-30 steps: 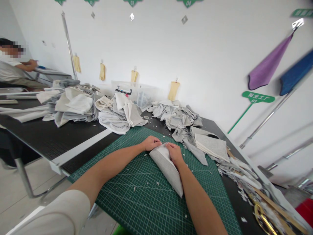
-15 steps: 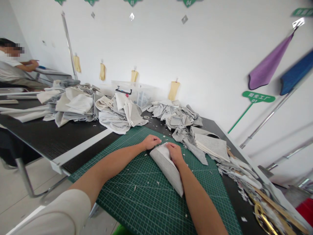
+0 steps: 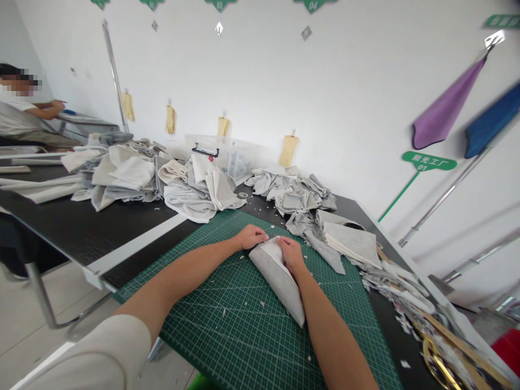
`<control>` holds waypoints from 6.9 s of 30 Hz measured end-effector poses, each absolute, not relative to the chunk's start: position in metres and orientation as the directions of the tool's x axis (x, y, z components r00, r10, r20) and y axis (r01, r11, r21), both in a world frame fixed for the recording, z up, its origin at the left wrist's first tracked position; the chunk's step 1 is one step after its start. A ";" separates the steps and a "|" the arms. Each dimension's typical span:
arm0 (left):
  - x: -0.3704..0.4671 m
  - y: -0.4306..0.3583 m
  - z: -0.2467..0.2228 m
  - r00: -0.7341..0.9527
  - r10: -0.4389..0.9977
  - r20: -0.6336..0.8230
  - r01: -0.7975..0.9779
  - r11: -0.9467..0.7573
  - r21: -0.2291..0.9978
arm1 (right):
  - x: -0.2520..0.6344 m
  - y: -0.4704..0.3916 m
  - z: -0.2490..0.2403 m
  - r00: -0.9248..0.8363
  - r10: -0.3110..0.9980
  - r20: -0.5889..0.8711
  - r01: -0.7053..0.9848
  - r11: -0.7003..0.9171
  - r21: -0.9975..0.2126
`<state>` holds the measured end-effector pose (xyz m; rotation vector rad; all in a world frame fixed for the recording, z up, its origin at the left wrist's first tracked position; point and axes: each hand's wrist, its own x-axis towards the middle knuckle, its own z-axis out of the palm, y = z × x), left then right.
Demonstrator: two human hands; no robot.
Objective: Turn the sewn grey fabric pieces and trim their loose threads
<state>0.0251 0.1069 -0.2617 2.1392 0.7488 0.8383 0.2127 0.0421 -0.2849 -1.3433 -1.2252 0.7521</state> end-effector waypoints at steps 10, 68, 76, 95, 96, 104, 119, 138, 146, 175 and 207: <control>0.025 0.108 -0.262 0.626 0.711 0.321 0.272 -0.584 0.765 | 0.212 0.042 -0.285 0.260 0.942 0.212 0.237 0.151 -0.960; 0.022 0.101 -0.254 0.168 0.948 0.272 0.916 -0.252 0.313 | 0.211 0.041 -0.283 0.300 0.944 0.140 0.063 0.126 -0.990; 0.028 0.089 -0.247 0.396 0.735 0.551 0.665 -0.643 0.380 | 0.211 0.038 -0.278 0.323 0.934 0.152 0.071 0.136 -0.988; 0.043 0.074 -0.221 0.705 0.594 0.387 0.024 -0.566 0.824 | 0.237 0.030 -0.238 0.458 0.854 0.247 0.097 0.227 -0.969; 0.043 0.073 -0.220 0.716 0.573 0.397 -0.022 -0.551 0.834 | 0.239 0.030 -0.237 0.470 0.846 0.253 0.105 0.231 -0.967; 0.042 0.064 -0.215 0.860 0.457 0.225 -0.063 -0.343 0.937 | 0.258 0.028 -0.203 0.528 0.780 0.335 0.140 0.310 -0.940; 0.050 0.040 -0.145 0.384 0.755 0.531 0.059 -0.594 0.802 | 0.262 -0.004 -0.150 0.509 0.686 0.520 0.307 0.419 -0.854; 0.083 0.077 -0.208 0.441 0.880 -0.178 0.400 -0.015 0.916 | 0.284 0.000 -0.234 0.486 0.856 0.178 0.573 -0.158 -0.804; 0.090 0.084 -0.237 0.401 0.915 -0.048 0.520 -0.184 0.834 | 0.306 0.010 -0.267 0.489 0.843 0.224 0.699 -0.225 -0.678; 0.072 -0.029 -0.219 0.969 0.112 0.219 0.157 -0.967 -0.199 | 0.288 -0.036 -0.273 0.137 0.946 0.294 0.682 0.125 -0.720; 0.078 -0.021 -0.229 0.807 0.429 0.406 0.429 -0.898 0.097 | 0.261 -0.044 -0.268 -0.281 0.935 0.215 0.868 0.343 -0.359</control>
